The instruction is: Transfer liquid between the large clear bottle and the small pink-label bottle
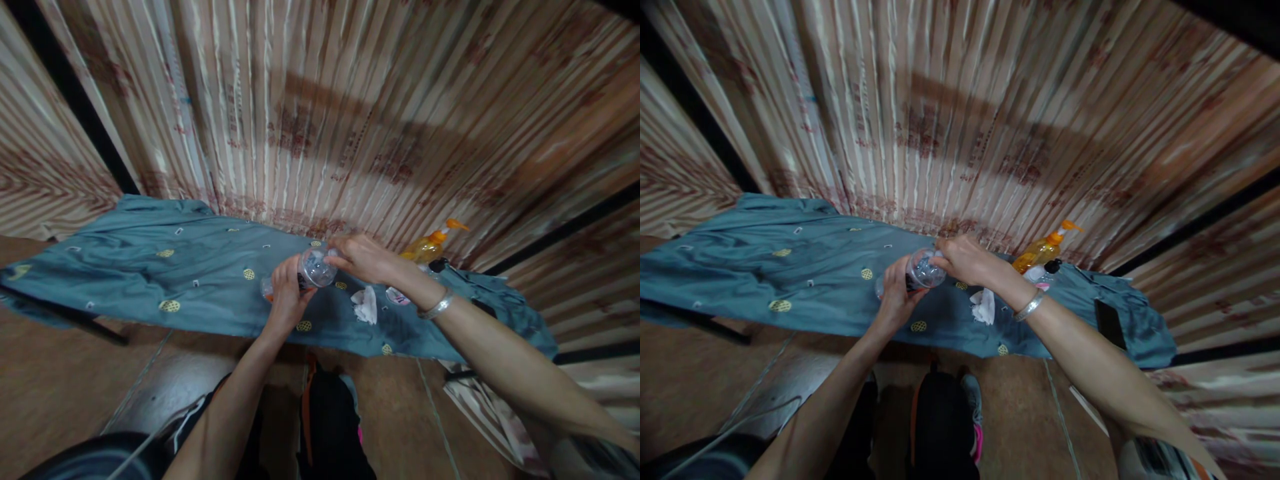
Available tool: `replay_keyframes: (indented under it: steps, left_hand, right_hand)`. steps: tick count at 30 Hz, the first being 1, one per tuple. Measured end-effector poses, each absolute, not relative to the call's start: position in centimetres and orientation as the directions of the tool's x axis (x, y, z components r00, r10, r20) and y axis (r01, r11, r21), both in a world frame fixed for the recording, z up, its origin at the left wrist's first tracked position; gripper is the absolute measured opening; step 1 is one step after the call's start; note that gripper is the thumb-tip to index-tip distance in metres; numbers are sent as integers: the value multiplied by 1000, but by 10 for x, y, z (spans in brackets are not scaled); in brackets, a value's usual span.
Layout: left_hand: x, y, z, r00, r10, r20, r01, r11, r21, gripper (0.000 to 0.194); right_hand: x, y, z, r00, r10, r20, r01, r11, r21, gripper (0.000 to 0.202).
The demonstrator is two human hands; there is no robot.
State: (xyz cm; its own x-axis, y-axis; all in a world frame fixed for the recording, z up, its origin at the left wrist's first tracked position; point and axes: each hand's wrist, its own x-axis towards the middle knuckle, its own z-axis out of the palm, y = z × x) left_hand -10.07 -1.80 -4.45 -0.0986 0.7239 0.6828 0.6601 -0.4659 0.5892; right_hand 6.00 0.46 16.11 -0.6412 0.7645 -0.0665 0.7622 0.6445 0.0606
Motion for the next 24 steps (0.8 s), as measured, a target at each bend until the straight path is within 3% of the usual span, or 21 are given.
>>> replay_keyframes:
  steps: [3, 7, 9, 12, 19, 21, 24]
  left_hand:
    - [-100, -18, -45, -92, 724, 683, 659, -470, 587, 79]
    - [-101, -16, -46, -107, 728, 677, 656, -460, 598, 84]
    - [-101, -15, -47, -110, 731, 674, 654, -457, 602, 84]
    - [-100, -15, -46, -112, 733, 671, 649, -457, 608, 82]
    - [-101, -14, -42, -133, 745, 653, 616, -454, 644, 79]
    - [-100, -13, -41, -150, 749, 646, 599, -451, 662, 80]
    - [-98, -12, -39, -164, 760, 629, 564, -451, 692, 81]
  right_hand:
    - [58, 4, 159, -568, 820, -69, 815, 572, 90, 37]
    - [67, 6, 155, -657, 754, -5, 754, 657, -28, 48]
    - [71, 7, 153, -687, 727, -8, 726, 685, -49, 37]
    - [73, 7, 154, -656, 754, -37, 755, 656, -8, 29]
    - [64, 1, 162, -548, 834, -66, 829, 552, 84, 45]
    - [66, 4, 161, -524, 851, -39, 851, 525, 15, 51]
    - [81, 11, 151, -502, 863, 55, 840, 502, -208, 52]
